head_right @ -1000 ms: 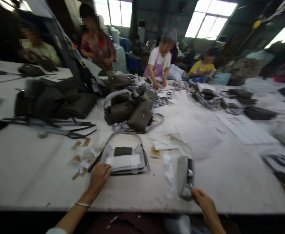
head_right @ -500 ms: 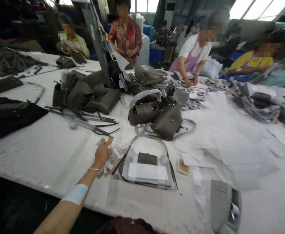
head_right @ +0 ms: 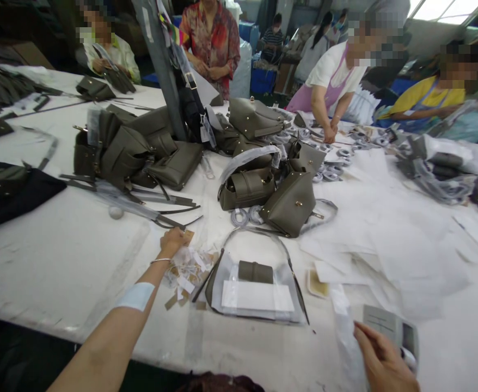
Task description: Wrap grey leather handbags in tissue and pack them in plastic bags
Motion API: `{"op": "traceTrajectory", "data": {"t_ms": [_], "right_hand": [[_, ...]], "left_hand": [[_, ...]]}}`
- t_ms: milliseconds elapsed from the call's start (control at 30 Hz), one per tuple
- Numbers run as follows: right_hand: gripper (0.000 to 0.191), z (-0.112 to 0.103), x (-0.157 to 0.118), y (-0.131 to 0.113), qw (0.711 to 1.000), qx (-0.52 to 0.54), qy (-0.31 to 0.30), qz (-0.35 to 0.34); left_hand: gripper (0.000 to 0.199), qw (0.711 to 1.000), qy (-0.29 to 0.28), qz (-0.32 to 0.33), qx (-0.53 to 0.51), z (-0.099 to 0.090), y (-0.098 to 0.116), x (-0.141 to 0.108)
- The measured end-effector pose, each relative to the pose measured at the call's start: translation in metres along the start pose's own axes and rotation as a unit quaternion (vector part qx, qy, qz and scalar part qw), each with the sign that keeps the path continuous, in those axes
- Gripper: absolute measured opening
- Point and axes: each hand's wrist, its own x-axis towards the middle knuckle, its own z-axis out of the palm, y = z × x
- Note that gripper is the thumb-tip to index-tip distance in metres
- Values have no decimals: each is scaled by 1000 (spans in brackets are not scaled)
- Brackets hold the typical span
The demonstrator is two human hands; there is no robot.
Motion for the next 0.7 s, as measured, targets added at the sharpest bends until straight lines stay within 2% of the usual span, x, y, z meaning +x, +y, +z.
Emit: {"op": "traceTrajectory", "data": {"t_ms": [100,167,200,233,267,333,433,467,500,567,633,700], "right_hand": [[45,6,-7,-59,998,39,-41,22],[43,15,-15,-97,993,98,-66,0],[40,22,-21,-117,988,131,-85,-14],[39,29,-27,-136,980,164,-113,-26],[37,38,-33,-156,970,198,-139,-30],[40,54,-48,-194,941,273,-196,-30],[59,68,-70,-240,872,390,-294,-21],[59,69,-74,-249,851,419,-316,-16],[54,68,-75,-253,837,437,-330,-9],[40,60,-66,-246,834,446,-325,18],[38,43,-41,-218,855,438,-269,70],[45,14,-5,-171,875,438,-164,124]], "left_hand": [[12,998,-15,10,-52,-18,-1,-7],[24,993,-3,39,-115,-35,1,-22],[30,985,8,63,-162,-43,4,-33],[37,961,30,96,-259,-52,10,-47],[41,927,39,129,-350,-60,19,-63],[42,880,11,183,-438,-71,43,-100],[34,854,-62,246,-454,-68,89,-164],[33,844,-99,268,-454,-63,104,-183],[32,836,-121,293,-449,-56,117,-201],[38,823,-134,336,-439,-39,135,-226],[46,817,-119,361,-433,-22,141,-234],[44,830,-78,369,-410,-5,136,-226]]}}
